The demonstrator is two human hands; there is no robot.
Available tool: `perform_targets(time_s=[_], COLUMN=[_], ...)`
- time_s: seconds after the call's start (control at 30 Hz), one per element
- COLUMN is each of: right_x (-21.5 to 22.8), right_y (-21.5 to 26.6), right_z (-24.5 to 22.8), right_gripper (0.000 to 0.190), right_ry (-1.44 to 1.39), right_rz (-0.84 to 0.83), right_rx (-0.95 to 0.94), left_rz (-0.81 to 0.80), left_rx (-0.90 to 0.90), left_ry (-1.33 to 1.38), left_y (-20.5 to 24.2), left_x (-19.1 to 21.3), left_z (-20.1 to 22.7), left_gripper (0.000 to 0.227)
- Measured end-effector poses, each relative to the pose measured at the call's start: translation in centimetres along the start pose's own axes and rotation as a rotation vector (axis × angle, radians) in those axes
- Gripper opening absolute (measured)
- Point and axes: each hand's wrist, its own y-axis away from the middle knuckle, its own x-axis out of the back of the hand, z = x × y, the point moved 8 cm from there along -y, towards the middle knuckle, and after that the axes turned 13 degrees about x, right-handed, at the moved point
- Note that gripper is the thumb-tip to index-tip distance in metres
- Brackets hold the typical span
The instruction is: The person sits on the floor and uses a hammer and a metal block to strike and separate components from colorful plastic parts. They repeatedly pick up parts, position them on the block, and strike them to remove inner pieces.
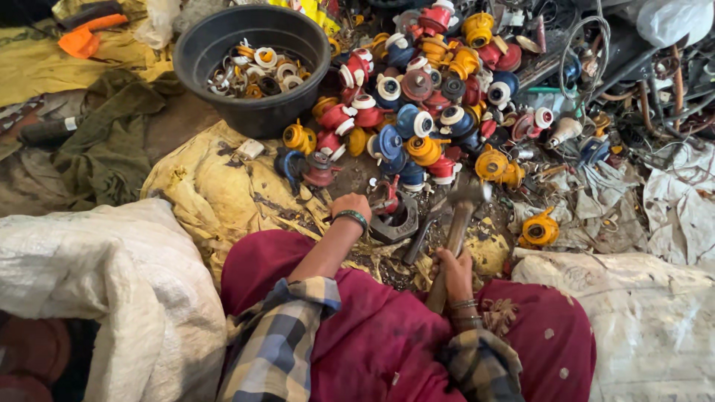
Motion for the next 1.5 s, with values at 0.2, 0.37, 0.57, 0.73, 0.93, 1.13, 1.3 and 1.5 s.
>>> perform_targets(time_s=[0.2,0.37,0.57,0.73,0.93,1.13,1.3,1.5], right_x=[-5.3,-4.7,-5.4,-5.8,-7.4,-5.5,-4.6,-2.8], right_y=[1.1,-0.1,0.0,2.2,2.4,-0.2,-0.2,0.1], right_z=[-13.6,-10.0,1.0,-3.4,-20.7,-15.4,-0.7,-2.9], right_gripper=[0.027,0.039,0.031,0.030,0.029,0.015,0.025,0.026], right_ry=[0.149,0.295,0.854,0.665,0.162,0.199,0.708,0.380], right_rz=[-0.100,-0.012,-0.181,-0.138,0.080,0.088,-0.079,0.001], right_rx=[0.506,0.430,0.193,0.148,0.783,0.739,0.369,0.171], left_rz=[-0.029,-0.062,-0.072,-0.118,-0.132,-0.134,-0.171,-0.141], left_rx=[0.005,0.007,0.038,0.072,0.041,0.042,0.040,0.068], left_ry=[-0.004,-0.031,0.027,0.051,0.068,0.034,0.101,-0.021], left_y=[1.1,2.1,2.0,2.0,3.1,3.0,3.3,3.0], left_x=[0.9,1.7,3.2,3.7,3.1,2.5,2.3,1.9], left_z=[-0.1,0.0,-0.2,-1.3,-2.7,-2.9,-1.5,-0.9], left_gripper=[0.031,0.030,0.031,0.034,0.034,0.034,0.035,0.035])
